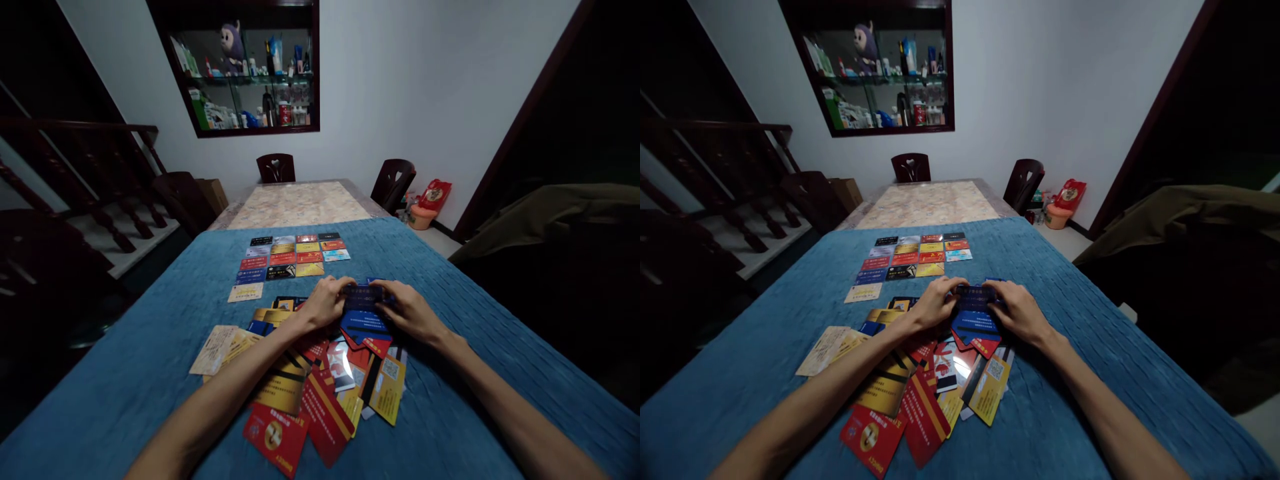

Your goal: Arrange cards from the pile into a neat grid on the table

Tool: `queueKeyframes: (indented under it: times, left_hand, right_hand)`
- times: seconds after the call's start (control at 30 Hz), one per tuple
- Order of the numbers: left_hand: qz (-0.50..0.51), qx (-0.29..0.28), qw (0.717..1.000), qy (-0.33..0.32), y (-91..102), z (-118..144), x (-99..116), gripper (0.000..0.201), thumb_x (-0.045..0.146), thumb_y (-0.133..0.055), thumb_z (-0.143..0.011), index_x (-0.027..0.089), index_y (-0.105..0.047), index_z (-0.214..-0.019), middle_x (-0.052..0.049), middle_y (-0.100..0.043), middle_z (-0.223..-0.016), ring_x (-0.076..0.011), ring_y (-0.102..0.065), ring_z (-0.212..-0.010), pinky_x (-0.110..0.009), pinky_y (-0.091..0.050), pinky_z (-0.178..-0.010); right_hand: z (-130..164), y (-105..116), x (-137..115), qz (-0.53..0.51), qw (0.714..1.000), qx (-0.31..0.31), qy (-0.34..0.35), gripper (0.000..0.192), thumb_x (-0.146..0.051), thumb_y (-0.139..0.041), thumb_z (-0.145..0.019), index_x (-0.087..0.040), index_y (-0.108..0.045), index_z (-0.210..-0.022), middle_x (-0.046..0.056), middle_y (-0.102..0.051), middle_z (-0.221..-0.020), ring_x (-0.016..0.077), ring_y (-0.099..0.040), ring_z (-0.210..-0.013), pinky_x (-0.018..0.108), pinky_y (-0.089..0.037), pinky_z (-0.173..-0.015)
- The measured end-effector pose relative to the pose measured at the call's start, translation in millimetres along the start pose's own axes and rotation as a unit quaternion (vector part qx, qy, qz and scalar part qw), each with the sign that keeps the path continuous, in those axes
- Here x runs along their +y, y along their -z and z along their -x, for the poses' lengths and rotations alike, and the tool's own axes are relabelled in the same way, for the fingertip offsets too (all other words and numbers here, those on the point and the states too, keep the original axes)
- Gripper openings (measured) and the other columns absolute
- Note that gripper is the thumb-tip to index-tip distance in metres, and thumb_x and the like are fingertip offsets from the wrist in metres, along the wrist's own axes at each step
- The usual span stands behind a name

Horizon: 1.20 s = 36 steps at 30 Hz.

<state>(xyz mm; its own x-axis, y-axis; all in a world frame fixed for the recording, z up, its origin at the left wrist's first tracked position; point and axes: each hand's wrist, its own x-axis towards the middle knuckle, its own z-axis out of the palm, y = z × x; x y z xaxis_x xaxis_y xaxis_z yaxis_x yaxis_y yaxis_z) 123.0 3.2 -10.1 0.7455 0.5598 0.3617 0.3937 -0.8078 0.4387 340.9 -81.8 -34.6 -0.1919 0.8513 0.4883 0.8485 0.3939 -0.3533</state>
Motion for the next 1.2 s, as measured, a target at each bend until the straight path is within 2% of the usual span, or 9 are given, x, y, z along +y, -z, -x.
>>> queueKeyframes:
  times: [0.27, 0.53, 0.67, 0.83, 0.93, 1.2]
  left_hand:
    - [0.023, 0.028, 0.999, -0.002, 3.2, -1, 3, 0.039, 0.003, -0.05, -0.078, 0.018, -0.063, -0.111, -0.004, -0.068, -0.092, -0.0184, -0.057, -0.083, -0.031, -0.047, -0.084]
    - [0.02, 0.039, 0.999, -0.014, 6.7, 0, 3, 0.039, 0.006, -0.051, -0.079, 0.018, -0.06, -0.114, -0.006, -0.068, -0.099, -0.0203, -0.058, -0.089, -0.034, -0.046, -0.086]
    - [-0.016, 0.026, 0.999, -0.033, 10.7, 0, 5, 0.042, 0.011, -0.057, -0.076, 0.017, -0.057, -0.118, -0.009, -0.064, -0.106, -0.0242, -0.056, -0.099, -0.039, -0.045, -0.092]
    - [-0.067, 0.025, 0.996, -0.055, 17.9, 3, 8, 0.048, 0.015, -0.059, -0.076, 0.017, -0.053, -0.123, -0.011, -0.058, -0.109, -0.0267, -0.052, -0.104, -0.043, -0.043, -0.095]
    - [-0.087, 0.028, 0.993, -0.074, 22.2, 7, 9, 0.053, 0.016, -0.062, -0.074, 0.017, -0.051, -0.126, -0.013, -0.054, -0.118, -0.028, -0.05, -0.11, -0.044, -0.042, -0.096]
    - [-0.148, 0.007, 0.986, -0.079, 37.8, 27, 6, 0.053, 0.018, -0.064, -0.079, 0.018, -0.048, -0.129, -0.015, -0.053, -0.125, -0.0308, -0.047, -0.118, -0.049, -0.04, -0.098]
  right_hand:
    - [0, -1, -6, 0.05, 0.998, 0.02, 0.011, 0.045, -0.026, -0.058, -0.084, -0.02, -0.049, -0.128, 0.011, -0.061, -0.108, 0.0276, -0.058, -0.099, 0.041, -0.046, -0.082]
    - [-1, -3, -7, 0.078, 0.996, 0.042, 0.024, 0.044, -0.029, -0.055, -0.088, -0.02, -0.047, -0.13, 0.013, -0.058, -0.109, 0.0286, -0.056, -0.1, 0.042, -0.046, -0.083]
    - [-1, -3, -8, 0.068, 0.995, 0.068, 0.027, 0.046, -0.031, -0.056, -0.088, -0.024, -0.047, -0.132, 0.012, -0.055, -0.111, 0.0287, -0.054, -0.101, 0.045, -0.047, -0.085]
    - [-1, -1, -12, 0.078, 0.991, 0.102, 0.049, 0.045, -0.033, -0.058, -0.088, -0.022, -0.05, -0.131, 0.013, -0.05, -0.114, 0.0293, -0.049, -0.105, 0.046, -0.047, -0.089]
    - [-1, 0, -16, 0.078, 0.989, 0.114, 0.06, 0.045, -0.033, -0.058, -0.088, -0.022, -0.05, -0.131, 0.013, -0.05, -0.114, 0.0295, -0.048, -0.106, 0.047, -0.047, -0.09]
    - [-6, -4, -32, 0.064, 0.99, 0.101, 0.078, 0.046, -0.037, -0.059, -0.088, -0.025, -0.053, -0.131, 0.013, -0.055, -0.113, 0.0306, -0.05, -0.105, 0.049, -0.047, -0.089]
